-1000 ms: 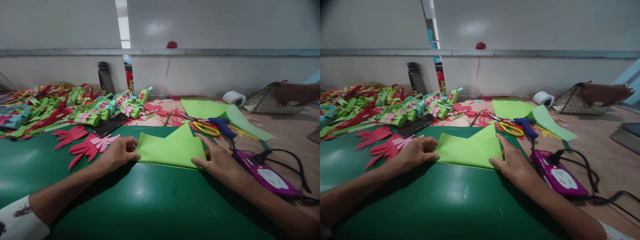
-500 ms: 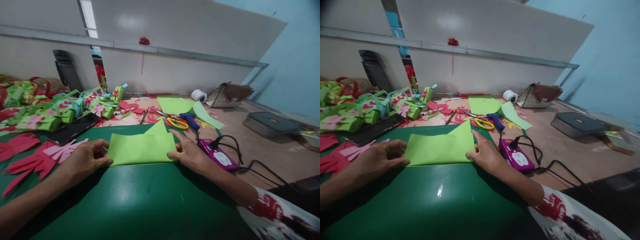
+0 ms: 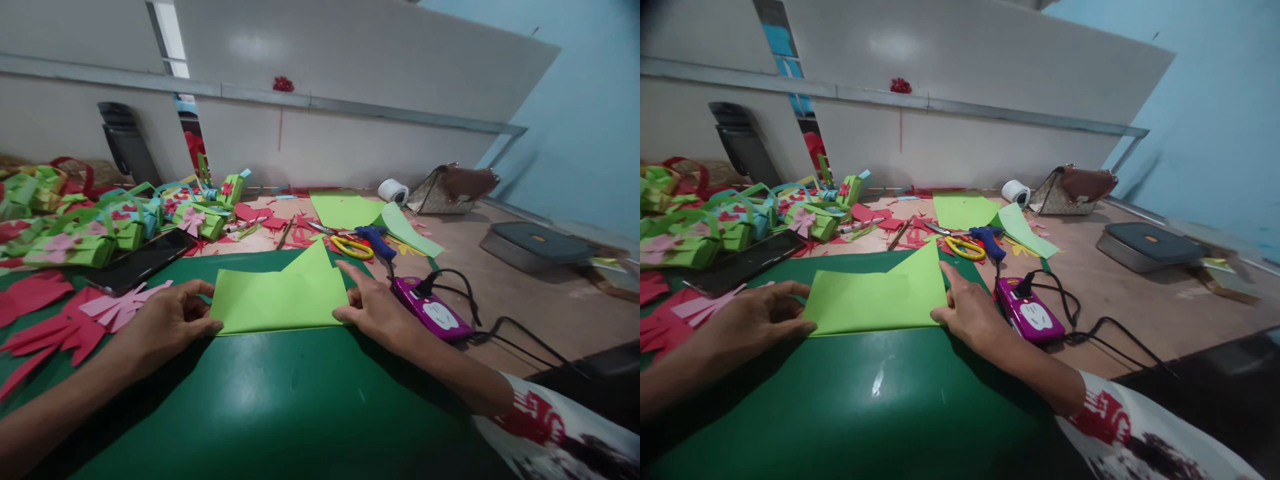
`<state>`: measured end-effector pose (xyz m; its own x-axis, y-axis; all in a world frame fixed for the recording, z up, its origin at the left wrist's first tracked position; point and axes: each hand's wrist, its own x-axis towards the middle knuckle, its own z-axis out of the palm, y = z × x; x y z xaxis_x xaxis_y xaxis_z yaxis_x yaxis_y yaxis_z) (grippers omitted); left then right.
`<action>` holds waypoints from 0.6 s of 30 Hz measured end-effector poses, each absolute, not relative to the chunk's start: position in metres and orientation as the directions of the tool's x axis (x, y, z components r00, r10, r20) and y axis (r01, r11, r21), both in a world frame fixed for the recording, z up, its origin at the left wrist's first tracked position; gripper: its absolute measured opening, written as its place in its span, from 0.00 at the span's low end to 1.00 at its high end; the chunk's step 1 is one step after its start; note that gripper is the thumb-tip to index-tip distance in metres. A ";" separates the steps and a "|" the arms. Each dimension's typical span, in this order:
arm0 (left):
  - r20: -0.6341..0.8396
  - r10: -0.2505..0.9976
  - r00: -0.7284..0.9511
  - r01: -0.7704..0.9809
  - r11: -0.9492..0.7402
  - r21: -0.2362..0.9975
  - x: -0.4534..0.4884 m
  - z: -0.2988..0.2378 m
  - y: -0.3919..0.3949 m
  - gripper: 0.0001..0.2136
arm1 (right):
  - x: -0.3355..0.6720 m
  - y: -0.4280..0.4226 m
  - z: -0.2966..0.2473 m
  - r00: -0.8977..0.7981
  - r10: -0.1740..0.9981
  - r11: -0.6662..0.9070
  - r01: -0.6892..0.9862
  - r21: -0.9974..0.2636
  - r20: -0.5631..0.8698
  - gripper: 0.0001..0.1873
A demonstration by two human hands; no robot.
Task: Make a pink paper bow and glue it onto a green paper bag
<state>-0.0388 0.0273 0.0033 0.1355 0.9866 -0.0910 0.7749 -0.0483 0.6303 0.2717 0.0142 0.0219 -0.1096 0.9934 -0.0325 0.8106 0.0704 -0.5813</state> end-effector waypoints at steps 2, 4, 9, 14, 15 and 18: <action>-0.116 0.984 0.137 0.771 -0.032 0.636 -0.040 0.003 0.028 0.25 | 0.271 0.014 0.022 -0.105 0.994 0.071 0.819 -0.569 -0.027 0.45; -0.123 0.984 0.129 0.775 -0.022 0.632 -0.039 0.004 0.027 0.25 | 0.270 0.014 0.022 -0.103 0.994 0.072 0.828 -0.557 -0.024 0.45; -0.150 0.983 0.106 0.779 0.011 0.627 -0.032 0.013 0.023 0.28 | 0.269 0.012 0.023 -0.105 0.994 0.079 0.849 -0.523 -0.021 0.43; -0.142 0.984 0.104 0.774 0.009 0.633 -0.030 0.015 0.021 0.30 | 0.268 0.009 0.022 -0.105 0.994 0.089 0.868 -0.489 -0.004 0.44; -0.133 0.985 0.113 0.775 -0.004 0.632 -0.030 0.014 0.021 0.30 | 0.268 0.008 0.022 -0.109 0.994 0.096 0.875 -0.475 0.001 0.43; -0.105 0.983 0.150 0.772 -0.050 0.633 -0.031 0.012 0.021 0.29 | 0.267 0.007 0.022 -0.129 0.992 0.125 0.901 -0.416 0.020 0.42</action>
